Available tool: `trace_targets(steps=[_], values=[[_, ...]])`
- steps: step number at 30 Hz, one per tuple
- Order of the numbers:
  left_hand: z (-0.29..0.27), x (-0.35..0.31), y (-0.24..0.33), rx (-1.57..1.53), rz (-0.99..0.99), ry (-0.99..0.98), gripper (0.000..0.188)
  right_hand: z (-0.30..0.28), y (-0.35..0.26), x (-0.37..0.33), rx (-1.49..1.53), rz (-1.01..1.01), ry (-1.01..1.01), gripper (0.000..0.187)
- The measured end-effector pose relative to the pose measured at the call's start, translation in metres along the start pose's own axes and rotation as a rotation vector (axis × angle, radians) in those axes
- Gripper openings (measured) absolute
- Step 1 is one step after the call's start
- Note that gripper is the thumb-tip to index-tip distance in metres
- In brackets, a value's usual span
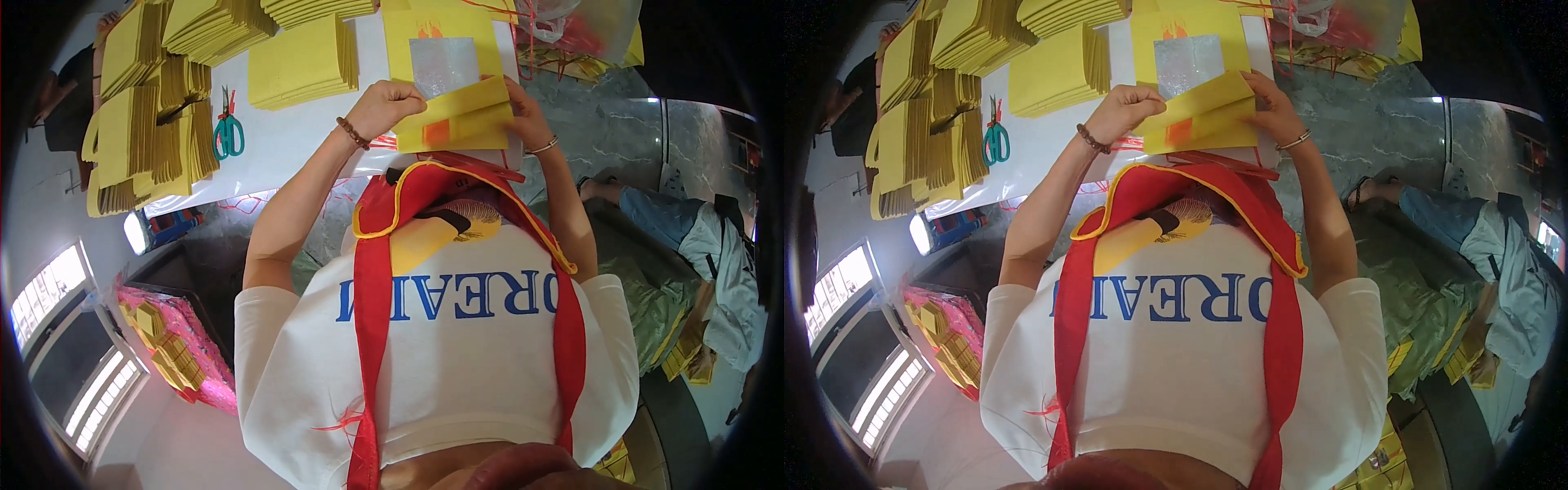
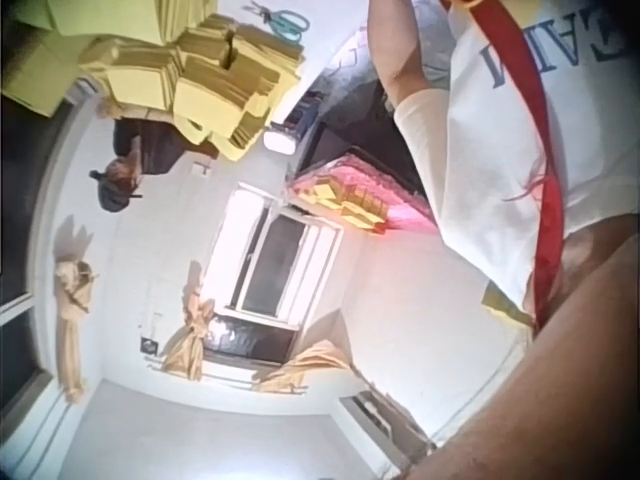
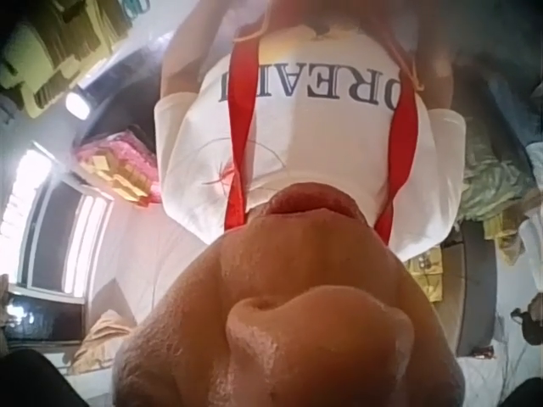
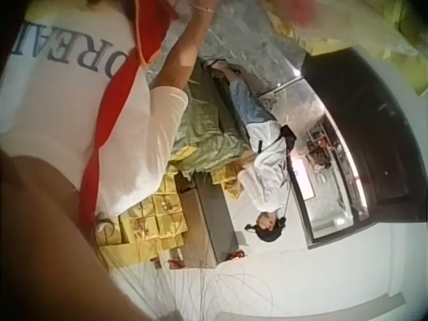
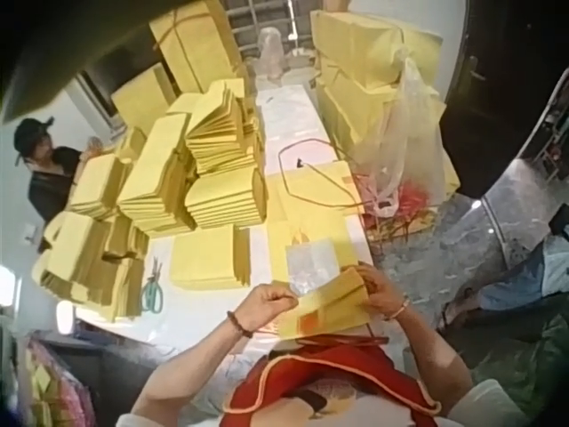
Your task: Folding and stacking sheets of yellow joss paper.
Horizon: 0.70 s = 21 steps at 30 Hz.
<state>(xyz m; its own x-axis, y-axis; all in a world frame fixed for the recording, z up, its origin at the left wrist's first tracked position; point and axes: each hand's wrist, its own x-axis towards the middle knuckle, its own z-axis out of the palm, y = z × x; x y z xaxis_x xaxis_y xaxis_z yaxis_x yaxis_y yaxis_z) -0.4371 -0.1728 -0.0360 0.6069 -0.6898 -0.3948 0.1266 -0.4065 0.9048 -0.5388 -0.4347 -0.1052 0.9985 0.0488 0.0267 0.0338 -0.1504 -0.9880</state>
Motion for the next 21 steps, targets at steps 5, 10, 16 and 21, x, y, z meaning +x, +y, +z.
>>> trace_targets(steps=[5,10,16,21], values=[[-0.001,0.002,-0.006,-0.025,0.014,-0.014,0.017,-0.009,-0.007,-0.002,0.161,-0.006,-0.085,0.048],[0.000,-0.003,0.000,-0.016,0.007,-0.006,0.019,0.003,-0.022,0.001,0.102,-0.025,-0.029,0.042],[-0.009,-0.023,0.010,0.316,0.461,-0.010,0.045,0.018,-0.023,-0.004,0.328,0.151,0.121,0.037],[-0.006,-0.007,-0.019,0.948,0.656,0.204,0.065,0.004,-0.014,-0.001,0.187,0.022,0.062,0.040]])
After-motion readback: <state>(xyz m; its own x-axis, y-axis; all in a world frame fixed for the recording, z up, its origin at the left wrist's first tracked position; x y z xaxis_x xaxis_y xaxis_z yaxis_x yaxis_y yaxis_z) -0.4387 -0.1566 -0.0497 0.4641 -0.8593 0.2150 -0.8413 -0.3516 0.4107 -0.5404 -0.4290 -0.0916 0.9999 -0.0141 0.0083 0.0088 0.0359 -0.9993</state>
